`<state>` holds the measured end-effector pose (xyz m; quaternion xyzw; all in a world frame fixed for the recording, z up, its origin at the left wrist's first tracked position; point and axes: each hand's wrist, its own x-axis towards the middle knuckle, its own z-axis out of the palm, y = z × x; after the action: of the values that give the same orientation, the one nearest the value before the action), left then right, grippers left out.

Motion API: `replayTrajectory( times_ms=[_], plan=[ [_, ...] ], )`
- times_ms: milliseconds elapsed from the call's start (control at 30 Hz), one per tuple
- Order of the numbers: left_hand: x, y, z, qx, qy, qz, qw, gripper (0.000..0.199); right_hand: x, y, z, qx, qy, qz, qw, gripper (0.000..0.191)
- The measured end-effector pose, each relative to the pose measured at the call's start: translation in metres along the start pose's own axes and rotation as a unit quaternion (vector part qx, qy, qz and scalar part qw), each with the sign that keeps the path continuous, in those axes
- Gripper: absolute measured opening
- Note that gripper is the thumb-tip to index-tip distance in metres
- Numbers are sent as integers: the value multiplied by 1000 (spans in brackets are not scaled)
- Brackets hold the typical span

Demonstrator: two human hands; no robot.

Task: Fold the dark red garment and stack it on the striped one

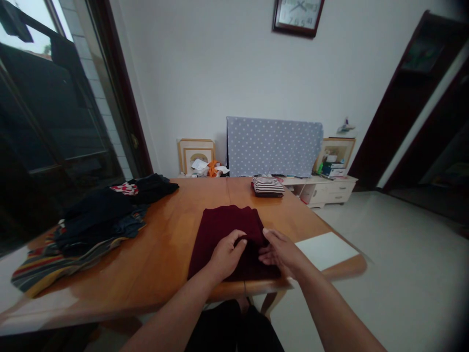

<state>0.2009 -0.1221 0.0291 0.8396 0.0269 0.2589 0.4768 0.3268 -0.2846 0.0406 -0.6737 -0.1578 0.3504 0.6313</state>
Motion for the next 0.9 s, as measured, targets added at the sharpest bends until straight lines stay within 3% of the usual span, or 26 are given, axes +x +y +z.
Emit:
replayTrajectory(
  times_ms=[100, 167, 300, 400, 533, 733, 833, 900],
  plan=[
    [-5, 3, -3, 16, -26, 13, 999, 22, 11, -6, 11, 113, -39, 3, 993, 41],
    [-10, 3, -5, 54, -41, 11, 998, 22, 17, -6, 14, 146, -29, 4, 989, 37],
    [-22, -2, -7, 162, -56, 3, 985, 42, 25, 1, 17, 142, 15, 18, 990, 61],
    [-29, -6, -6, 226, -58, 3, 972, 60, 27, 2, 20, 140, 25, 18, 990, 64],
    [-30, -8, -5, 251, -21, -19, 968, 70, 29, -6, 29, 150, 20, 0, 989, 68],
    [-7, -2, -5, 139, 32, -17, 990, 70, 40, -22, 53, 158, -14, -33, 987, 63],
    [8, -1, -9, -21, 80, -53, 995, 60, 51, -30, 66, 179, -1, -28, 984, 43],
    [15, -3, -20, -163, 141, -109, 970, 50, 57, -34, 73, 191, -15, -14, 981, 37]
  ],
)
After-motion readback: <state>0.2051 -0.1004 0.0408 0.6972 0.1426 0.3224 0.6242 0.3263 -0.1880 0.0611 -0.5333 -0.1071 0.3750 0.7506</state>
